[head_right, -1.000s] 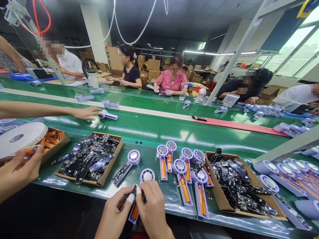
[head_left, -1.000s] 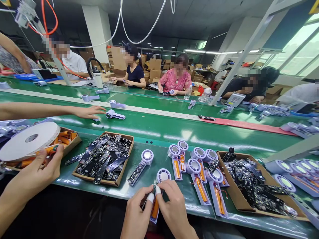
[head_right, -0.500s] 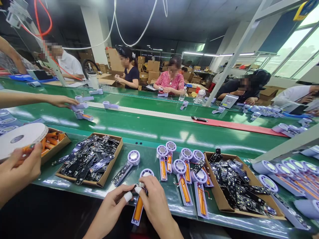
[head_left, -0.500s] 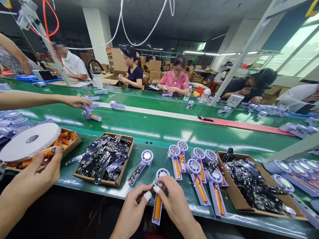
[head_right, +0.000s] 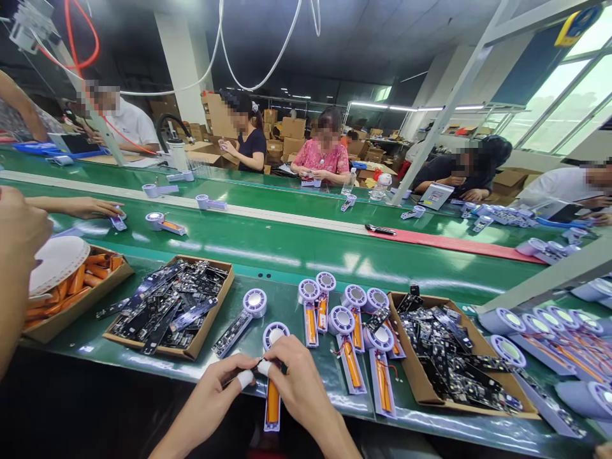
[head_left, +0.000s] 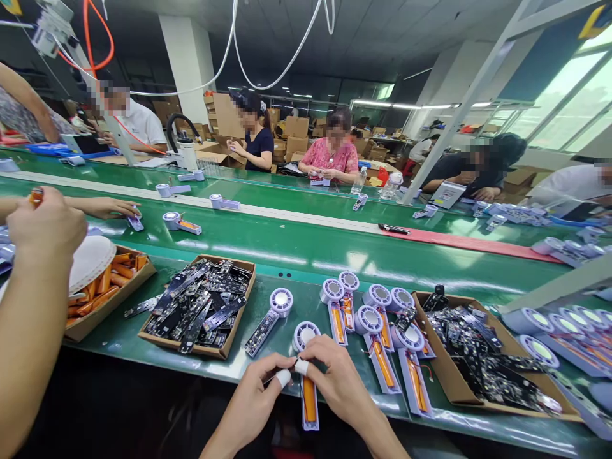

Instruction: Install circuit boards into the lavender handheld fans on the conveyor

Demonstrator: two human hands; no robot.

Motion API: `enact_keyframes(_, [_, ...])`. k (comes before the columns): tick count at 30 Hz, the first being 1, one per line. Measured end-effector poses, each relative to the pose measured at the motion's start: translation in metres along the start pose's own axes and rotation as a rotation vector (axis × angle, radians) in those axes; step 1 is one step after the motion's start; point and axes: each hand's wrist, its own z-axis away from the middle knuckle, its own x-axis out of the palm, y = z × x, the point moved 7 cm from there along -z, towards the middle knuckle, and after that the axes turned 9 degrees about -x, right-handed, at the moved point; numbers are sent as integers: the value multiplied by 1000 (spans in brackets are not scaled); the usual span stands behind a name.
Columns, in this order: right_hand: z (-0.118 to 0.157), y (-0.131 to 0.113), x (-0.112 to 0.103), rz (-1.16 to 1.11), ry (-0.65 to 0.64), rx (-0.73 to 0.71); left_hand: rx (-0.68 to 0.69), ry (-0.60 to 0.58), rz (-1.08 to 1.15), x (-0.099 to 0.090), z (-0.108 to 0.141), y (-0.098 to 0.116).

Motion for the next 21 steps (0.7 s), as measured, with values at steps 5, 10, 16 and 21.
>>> enact_keyframes(5, [4,-1,-4,-51,47,111,37,14,-100,-1,1,12])
enact_keyframes(10, [26,21,2,-177,85,347,17,4,-149,8,18,20])
enact_keyframes(16, [44,39,17,-702,125,521,-60,-23,-73,16,16,1])
enact_keyframes(21, [42,32,19,-1014,305,547,-59,62,-147,24,-6,-20])
